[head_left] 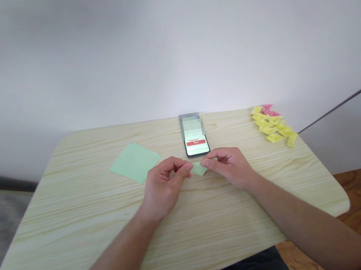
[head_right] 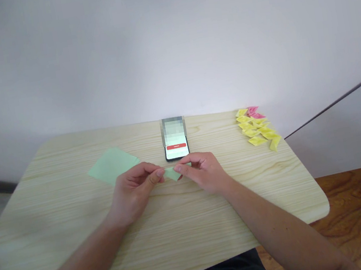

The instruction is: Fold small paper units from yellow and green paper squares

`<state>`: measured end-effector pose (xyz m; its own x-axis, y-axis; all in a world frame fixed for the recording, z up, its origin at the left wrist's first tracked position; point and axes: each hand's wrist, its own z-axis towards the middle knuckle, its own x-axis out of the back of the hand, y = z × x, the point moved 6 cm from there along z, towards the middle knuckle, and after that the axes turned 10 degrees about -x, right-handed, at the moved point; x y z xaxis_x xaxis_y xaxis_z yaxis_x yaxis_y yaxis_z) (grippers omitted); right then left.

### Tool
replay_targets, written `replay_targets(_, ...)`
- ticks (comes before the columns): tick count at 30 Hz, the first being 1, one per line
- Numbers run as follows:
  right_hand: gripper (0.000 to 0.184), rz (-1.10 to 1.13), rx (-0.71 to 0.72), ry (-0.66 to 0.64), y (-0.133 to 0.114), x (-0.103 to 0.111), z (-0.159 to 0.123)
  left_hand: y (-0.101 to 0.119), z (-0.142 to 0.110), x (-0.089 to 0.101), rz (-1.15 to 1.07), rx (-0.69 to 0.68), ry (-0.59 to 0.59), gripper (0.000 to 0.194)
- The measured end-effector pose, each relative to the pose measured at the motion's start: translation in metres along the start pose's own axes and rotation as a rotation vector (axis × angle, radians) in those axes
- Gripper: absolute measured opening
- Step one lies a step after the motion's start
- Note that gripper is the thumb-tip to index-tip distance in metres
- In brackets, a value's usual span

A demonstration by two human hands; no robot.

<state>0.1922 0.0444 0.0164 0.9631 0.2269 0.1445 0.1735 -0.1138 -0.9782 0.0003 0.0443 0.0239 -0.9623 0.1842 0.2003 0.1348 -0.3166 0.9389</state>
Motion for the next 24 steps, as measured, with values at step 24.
replay_targets(24, 0.024, -0.165, 0.026, 0.001, -0.002, -0.006, -0.003, 0.001, -0.001, -0.01, -0.122, 0.034, -0.103, 0.022)
